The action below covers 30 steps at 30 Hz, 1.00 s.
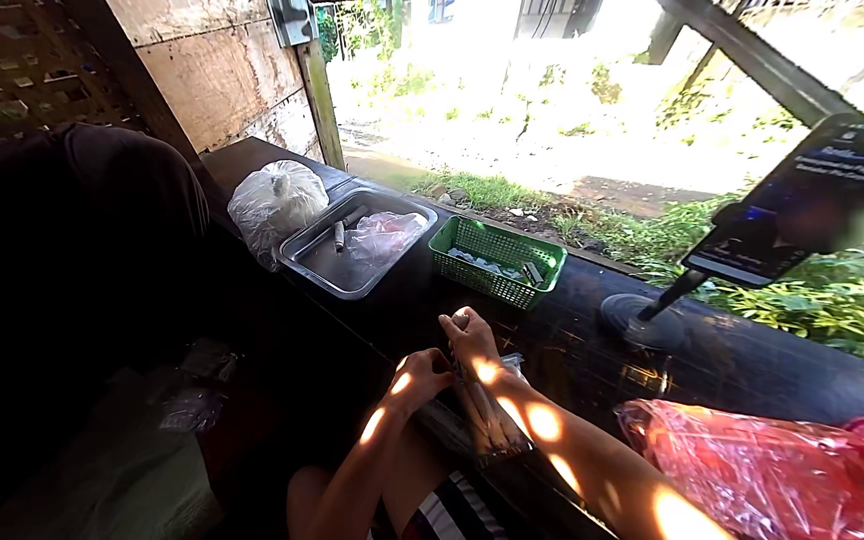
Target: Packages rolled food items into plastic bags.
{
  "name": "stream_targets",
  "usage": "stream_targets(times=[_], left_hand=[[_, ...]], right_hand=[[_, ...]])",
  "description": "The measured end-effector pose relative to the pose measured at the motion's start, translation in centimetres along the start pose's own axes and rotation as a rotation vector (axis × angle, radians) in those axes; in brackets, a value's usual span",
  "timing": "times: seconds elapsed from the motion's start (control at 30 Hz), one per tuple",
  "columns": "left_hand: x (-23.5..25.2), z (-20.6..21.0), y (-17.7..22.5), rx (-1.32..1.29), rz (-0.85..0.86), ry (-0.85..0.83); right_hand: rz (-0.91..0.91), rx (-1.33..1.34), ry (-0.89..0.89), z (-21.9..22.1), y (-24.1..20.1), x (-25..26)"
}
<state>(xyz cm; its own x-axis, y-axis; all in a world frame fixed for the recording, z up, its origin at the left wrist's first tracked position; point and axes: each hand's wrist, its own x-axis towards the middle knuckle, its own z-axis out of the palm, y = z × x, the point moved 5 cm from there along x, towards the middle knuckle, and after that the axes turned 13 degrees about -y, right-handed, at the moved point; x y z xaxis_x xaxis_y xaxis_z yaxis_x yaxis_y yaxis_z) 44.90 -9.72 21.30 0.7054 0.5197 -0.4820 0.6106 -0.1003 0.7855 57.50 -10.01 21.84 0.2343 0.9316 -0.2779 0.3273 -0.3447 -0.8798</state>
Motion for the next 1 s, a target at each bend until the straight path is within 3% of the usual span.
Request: stream_targets(times=[0.27, 0.5, 0.73, 0.83, 0.9, 1.0], left_hand=[[0.1, -0.1, 0.4, 0.086, -0.004, -0.052], [2.3, 0.4, 3.0, 0.316, -0.076, -0.14], [4.5, 1.3, 4.7, 0.394, -0.078, -0.24], [4.5, 1.2, 4.5, 0.356, -0.049, -0.222], [4.2, 1.2, 4.4, 0.31, -0.029, -0.203], [3.5, 1.3, 4.6, 0.251, 0.003, -0.178]], right_hand=[[-0.097, 0.027, -0.147, -1.1, -1.5, -0.4], [-0.131, 0.146, -0.007, -9.1, -2.9, -2.1], [-0.128, 0.152, -0.014, -9.9, -0.6, -2.0], [-0.173, -0.229, -0.13, -9.4, -0.9, -1.6], [-0.214, -0.502, -0.334, -9.2, -1.1, -1.3], [-0.181, -0.584, -0.636, -9.1, -0.3, -1.1]])
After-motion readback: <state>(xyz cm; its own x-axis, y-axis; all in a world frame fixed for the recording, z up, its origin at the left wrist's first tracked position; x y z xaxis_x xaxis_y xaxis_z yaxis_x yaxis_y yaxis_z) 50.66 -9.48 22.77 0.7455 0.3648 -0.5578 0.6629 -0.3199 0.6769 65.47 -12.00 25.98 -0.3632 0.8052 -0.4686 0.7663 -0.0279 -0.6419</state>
